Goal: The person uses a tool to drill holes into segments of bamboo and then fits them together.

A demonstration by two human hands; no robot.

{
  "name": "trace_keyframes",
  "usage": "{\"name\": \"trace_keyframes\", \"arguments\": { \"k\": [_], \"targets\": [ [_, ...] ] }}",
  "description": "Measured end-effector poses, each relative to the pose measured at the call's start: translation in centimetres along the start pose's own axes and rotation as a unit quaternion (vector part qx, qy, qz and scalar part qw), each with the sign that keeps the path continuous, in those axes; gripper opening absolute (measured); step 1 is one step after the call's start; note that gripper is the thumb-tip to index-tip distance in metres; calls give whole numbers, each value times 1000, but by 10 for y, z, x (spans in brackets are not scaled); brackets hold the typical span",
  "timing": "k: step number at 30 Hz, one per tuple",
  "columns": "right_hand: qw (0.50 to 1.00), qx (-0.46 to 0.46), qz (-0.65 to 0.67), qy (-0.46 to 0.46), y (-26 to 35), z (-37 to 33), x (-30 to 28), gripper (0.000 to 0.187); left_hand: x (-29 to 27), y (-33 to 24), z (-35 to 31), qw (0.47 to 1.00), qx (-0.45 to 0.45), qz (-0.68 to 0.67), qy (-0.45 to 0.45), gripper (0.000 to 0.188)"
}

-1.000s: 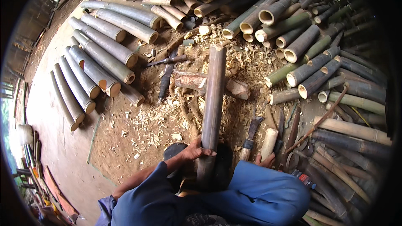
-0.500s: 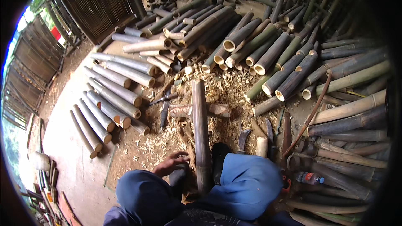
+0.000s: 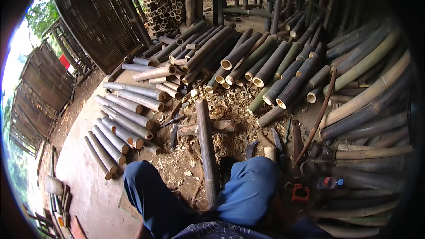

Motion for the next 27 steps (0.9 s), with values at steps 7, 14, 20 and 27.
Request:
{"name": "trace_keyframes", "arguments": {
  "k": [7,14,20,27],
  "targets": [
    [1000,5,-23,-21,31,5,-38,52,-66,-81,16,988,124,85,-45,57],
    [999,2,-46,-28,80,29,-30,52,65,-321,59,732,400,550,52,61],
    [996,41,-71,-47,84,32,-13,51,201,-245,222,479,371,792,77,110],
    [986,138,-66,-68,60,-12,0,51,227,-183,258,660,439,606,-66,61]
  ]
}}
Point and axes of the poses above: each hand's wrist, its own z-axis towards the middle knuckle, its own x-axis out of the palm, y = z × x, the point moved 9 cm from there along z, towards the middle knuckle, and after that the axes turned 14 degrees about z, right-handed, at the moved point
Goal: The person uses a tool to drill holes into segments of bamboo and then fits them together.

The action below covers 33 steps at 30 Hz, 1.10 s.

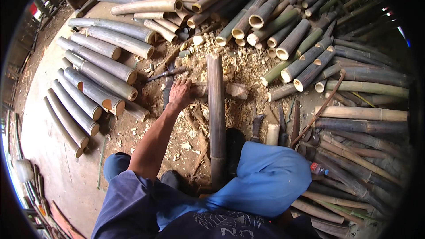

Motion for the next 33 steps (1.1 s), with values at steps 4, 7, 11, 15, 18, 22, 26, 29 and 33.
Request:
{"name": "trace_keyframes", "arguments": {
  "k": [4,7,11,15,18,22,26,29,33],
  "targets": [
    [999,37,8,35,11,-21,9,51,-5,1,-15,999,-17,-23,16,58],
    [992,66,28,104,33,-52,13,51,-2,4,-9,999,-22,-17,35,59],
    [969,104,50,220,63,-96,26,51,-2,7,-3,999,5,-35,25,56],
    [952,117,56,276,74,-101,44,51,-1,-2,2,999,10,-41,31,54],
    [951,104,54,285,71,-85,63,51,2,1,3,996,22,-62,62,65],
    [954,94,64,278,51,-60,83,51,-28,51,-19,965,-188,-176,-45,72],
    [960,100,72,251,31,-45,79,51,-26,85,-72,909,-411,-47,41,69],
    [959,119,86,241,22,-46,59,51,-7,88,-79,927,-371,-30,38,54],
    [958,139,96,232,24,-47,29,51,-2,97,-77,925,-377,-10,34,42]
  ]
}}
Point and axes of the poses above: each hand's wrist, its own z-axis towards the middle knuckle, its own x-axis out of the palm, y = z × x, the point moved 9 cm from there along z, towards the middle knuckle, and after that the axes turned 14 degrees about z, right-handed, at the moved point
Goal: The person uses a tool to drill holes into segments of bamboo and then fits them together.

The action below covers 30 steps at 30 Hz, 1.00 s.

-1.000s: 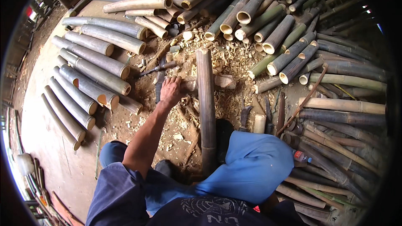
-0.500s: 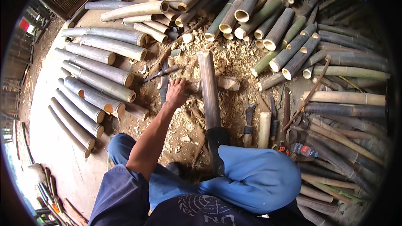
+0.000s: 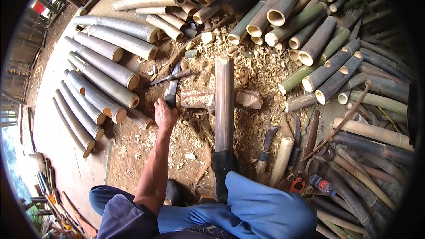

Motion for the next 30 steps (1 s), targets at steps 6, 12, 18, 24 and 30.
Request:
{"name": "trace_keyframes", "arguments": {
  "k": [6,12,18,24,30],
  "targets": [
    [1000,-20,8,-17,14,-18,-31,51,-19,13,-16,992,-71,-106,5,38],
    [989,-136,-32,-53,65,19,-40,51,6,26,-56,931,-117,-303,163,52],
    [950,-220,-104,-193,94,86,-54,59,2,-27,-78,844,-116,-482,205,34],
    [966,-218,-27,-137,91,86,-47,82,-50,-76,-18,867,176,-437,159,35],
    [965,-196,72,-159,120,80,-62,67,-100,-132,8,856,455,-128,209,30]
  ]
}}
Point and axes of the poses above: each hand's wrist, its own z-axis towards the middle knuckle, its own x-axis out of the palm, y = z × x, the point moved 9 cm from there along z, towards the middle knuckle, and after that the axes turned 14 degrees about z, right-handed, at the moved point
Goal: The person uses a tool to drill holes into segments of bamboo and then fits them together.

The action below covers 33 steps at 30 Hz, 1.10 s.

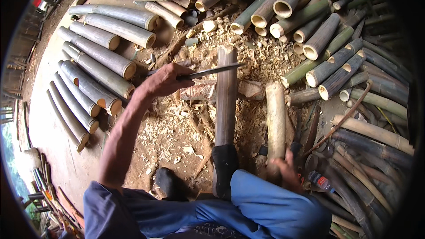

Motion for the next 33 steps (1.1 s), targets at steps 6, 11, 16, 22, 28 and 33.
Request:
{"name": "trace_keyframes", "arguments": {
  "k": [6,11,16,22,28,33],
  "targets": [
    [994,-85,16,71,81,22,46,69,7,-15,13,979,101,174,20,21],
    [989,-102,23,108,115,28,73,71,23,-1,24,977,7,186,103,28],
    [985,-93,-1,143,124,30,88,79,18,-2,28,970,28,227,80,32],
    [985,-84,-14,151,129,24,98,85,30,-5,35,962,63,254,82,39],
    [986,-69,-19,151,136,19,102,82,29,-1,33,973,81,216,25,50],
    [986,-68,-21,153,138,15,103,85,28,-2,32,970,93,226,11,48]
  ]
}}
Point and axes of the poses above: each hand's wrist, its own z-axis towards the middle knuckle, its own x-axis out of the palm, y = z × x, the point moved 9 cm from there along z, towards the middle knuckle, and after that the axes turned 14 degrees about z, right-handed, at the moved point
